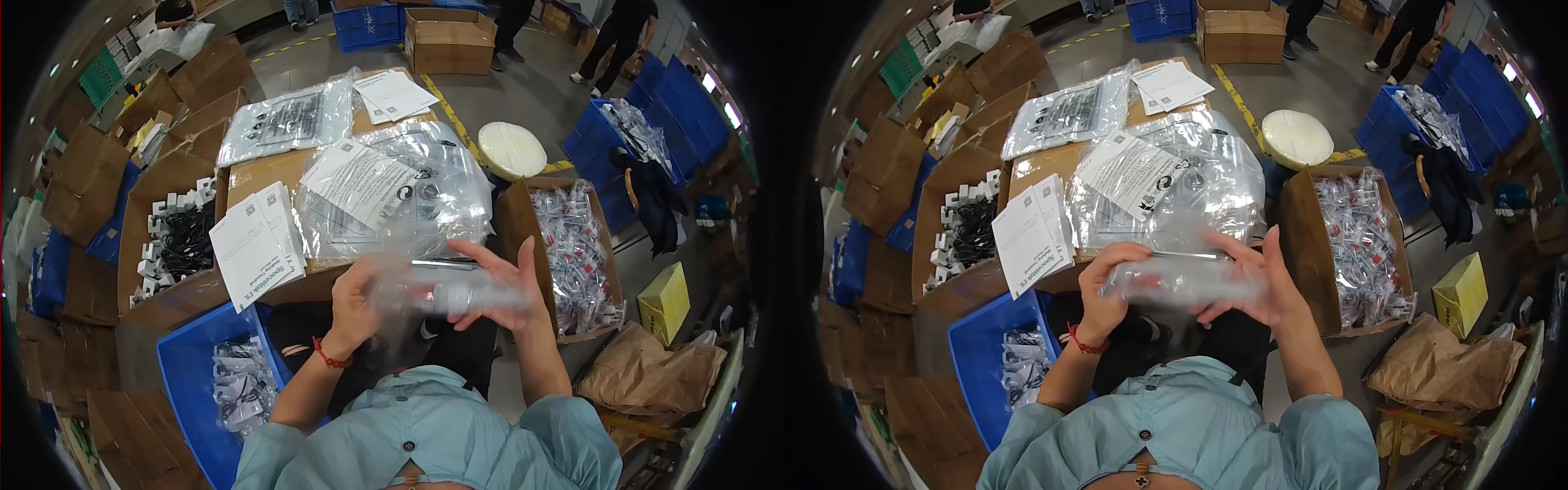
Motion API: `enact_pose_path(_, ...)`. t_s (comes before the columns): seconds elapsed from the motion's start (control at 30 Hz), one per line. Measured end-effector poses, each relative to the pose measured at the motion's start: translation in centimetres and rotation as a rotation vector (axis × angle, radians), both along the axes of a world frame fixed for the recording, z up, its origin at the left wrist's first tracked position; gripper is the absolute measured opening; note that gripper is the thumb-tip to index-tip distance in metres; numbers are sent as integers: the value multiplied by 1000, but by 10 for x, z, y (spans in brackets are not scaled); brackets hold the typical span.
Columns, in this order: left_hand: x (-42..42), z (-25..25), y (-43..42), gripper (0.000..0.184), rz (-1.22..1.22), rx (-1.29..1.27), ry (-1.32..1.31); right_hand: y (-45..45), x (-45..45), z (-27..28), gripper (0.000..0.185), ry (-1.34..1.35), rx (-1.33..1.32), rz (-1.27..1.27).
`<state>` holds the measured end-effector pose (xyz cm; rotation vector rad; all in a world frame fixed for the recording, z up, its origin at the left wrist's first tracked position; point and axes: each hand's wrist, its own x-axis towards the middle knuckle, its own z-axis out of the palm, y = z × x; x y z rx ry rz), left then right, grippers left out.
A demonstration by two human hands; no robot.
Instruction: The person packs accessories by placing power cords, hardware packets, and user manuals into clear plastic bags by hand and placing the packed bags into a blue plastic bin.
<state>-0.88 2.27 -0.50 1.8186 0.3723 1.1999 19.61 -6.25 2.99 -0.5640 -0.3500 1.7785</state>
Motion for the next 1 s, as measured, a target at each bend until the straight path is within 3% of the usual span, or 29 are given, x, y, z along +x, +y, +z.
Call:
enact_pose_path(0.07,2,-6,-2,16,-13,5,5,-9,2,-5,69,109,-90,70)
enact_pose_path(0.17,10,-16,-7,14,-42,16,9,-32,0,-23,66,-206,-5,150)
enact_pose_path(0.3,28,-21,-12,17,-114,-13,27,-49,-5,-59,61,-198,-71,41)
enact_pose_path(0.4,42,-24,-13,20,261,35,216,-59,7,-59,56,-229,-129,-83)
enact_pose_path(0.43,46,-22,-11,20,273,34,209,-62,13,-59,53,-244,-159,-145)
enact_pose_path(0.53,57,-8,3,24,777,437,396,-65,34,-64,46,-325,-193,-275)
enact_pose_path(0.7,54,-18,21,29,661,421,508,-38,39,-51,42,-571,-104,-299)
enact_pose_path(0.8,46,-15,22,32,472,401,380,5,22,-42,41,-672,-49,-169)
enact_pose_path(1.0,53,-13,16,29,557,381,363,109,-4,-60,32,-934,167,126)
